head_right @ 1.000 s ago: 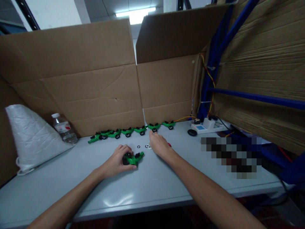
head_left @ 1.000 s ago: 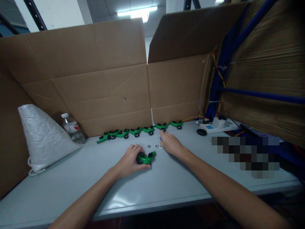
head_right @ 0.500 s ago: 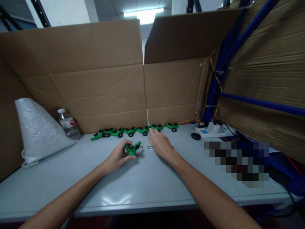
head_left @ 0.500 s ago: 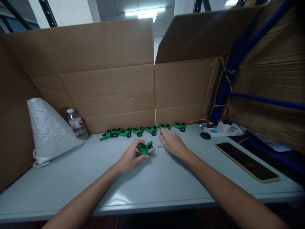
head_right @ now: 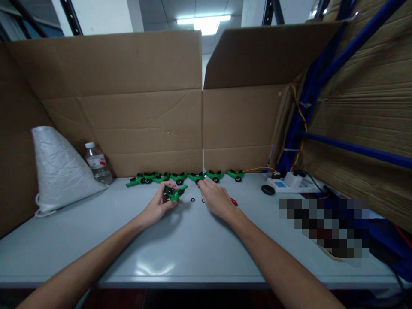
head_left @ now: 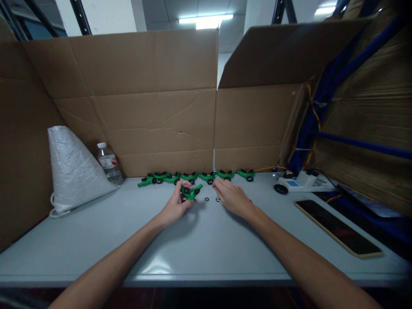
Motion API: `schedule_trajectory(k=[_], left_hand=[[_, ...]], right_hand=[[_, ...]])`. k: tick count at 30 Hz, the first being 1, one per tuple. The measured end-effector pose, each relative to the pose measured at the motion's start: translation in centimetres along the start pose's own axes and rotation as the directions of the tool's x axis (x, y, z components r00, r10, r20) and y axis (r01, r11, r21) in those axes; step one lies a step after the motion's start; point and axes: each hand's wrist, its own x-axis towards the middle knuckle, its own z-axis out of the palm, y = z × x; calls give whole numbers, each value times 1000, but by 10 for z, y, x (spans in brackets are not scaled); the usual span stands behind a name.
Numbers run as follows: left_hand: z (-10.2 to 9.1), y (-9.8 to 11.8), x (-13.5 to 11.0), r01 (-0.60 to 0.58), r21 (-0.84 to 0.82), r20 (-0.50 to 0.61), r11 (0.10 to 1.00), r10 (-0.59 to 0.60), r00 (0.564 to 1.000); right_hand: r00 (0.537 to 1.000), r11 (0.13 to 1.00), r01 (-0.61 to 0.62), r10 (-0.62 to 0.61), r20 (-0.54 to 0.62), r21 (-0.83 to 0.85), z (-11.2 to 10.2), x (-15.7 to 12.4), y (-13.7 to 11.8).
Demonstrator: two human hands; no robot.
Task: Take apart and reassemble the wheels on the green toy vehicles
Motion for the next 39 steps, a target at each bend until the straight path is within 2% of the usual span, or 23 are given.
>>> schedule_trajectory(k=[3, 7, 14, 21, 31, 39], left_hand=[[-3, 0, 1, 64, -36, -17, 997, -64, 998], [-7, 3, 2, 178, -121, -55, 977, -186, 981], [-6, 3, 5, 220, -197, -139, 955, -249, 958], [-7, -5, 6, 290, -205, -151, 935, -323, 934], [-10, -17, 9, 282, -213, -82, 936, -304, 949], [-6, -8, 8, 297, -260, -52, 919, -320, 946]], right_hand=[[998, 997, 63, -62, 26, -35, 4, 1, 9], [988, 990, 142, -141, 67, -3, 8, 1, 16], [973, 975, 216, -220, 72, 57, 17, 1, 24], [978, 980, 197, -198, 58, 28, 21, 2, 24], [974, 973, 219, -222, 36, 67, 20, -1, 4], [963, 961, 260, -266, 52, 94, 19, 0, -1]])
